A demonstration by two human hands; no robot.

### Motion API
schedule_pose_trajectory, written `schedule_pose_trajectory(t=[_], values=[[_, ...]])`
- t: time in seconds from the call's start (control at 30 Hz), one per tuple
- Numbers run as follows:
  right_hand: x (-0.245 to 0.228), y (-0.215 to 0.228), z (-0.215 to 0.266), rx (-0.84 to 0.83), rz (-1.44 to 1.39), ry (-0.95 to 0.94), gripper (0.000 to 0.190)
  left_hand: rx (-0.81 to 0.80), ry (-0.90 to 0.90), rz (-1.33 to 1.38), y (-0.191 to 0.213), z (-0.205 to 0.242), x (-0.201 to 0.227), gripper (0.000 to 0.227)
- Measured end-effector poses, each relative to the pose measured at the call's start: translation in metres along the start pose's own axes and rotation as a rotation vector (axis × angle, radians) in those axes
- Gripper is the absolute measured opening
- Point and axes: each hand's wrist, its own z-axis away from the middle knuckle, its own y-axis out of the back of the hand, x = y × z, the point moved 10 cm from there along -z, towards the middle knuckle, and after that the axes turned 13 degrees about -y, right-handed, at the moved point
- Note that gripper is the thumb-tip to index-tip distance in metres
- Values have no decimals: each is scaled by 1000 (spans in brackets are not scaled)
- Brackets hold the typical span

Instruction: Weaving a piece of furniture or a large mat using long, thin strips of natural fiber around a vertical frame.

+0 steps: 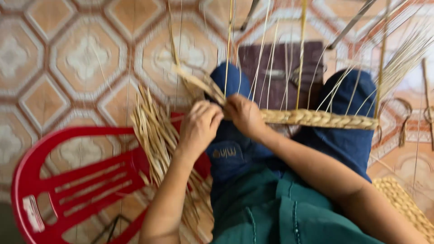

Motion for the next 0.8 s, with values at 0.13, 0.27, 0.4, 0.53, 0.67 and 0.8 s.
schedule_pose_trajectory(t=[0.13,0.27,0.4,0.53,0.67,0.8], values=[[10,-1,3,-42,-56,-116,17,-144,224,38,-51,30,-50,11],[13,2,2,-60,-78,-162,15,-200,457,216,-92,49,-92,12],[19,2,4,-89,-188,-223,14,-94,608,400,-107,59,-102,13],[16,12,10,-79,-276,-272,18,50,849,821,-145,84,-105,12],[-3,30,18,-44,-355,-266,29,266,904,1153,-164,94,-90,12],[-6,46,21,-28,-366,-281,27,357,818,1156,-163,85,-70,16]])
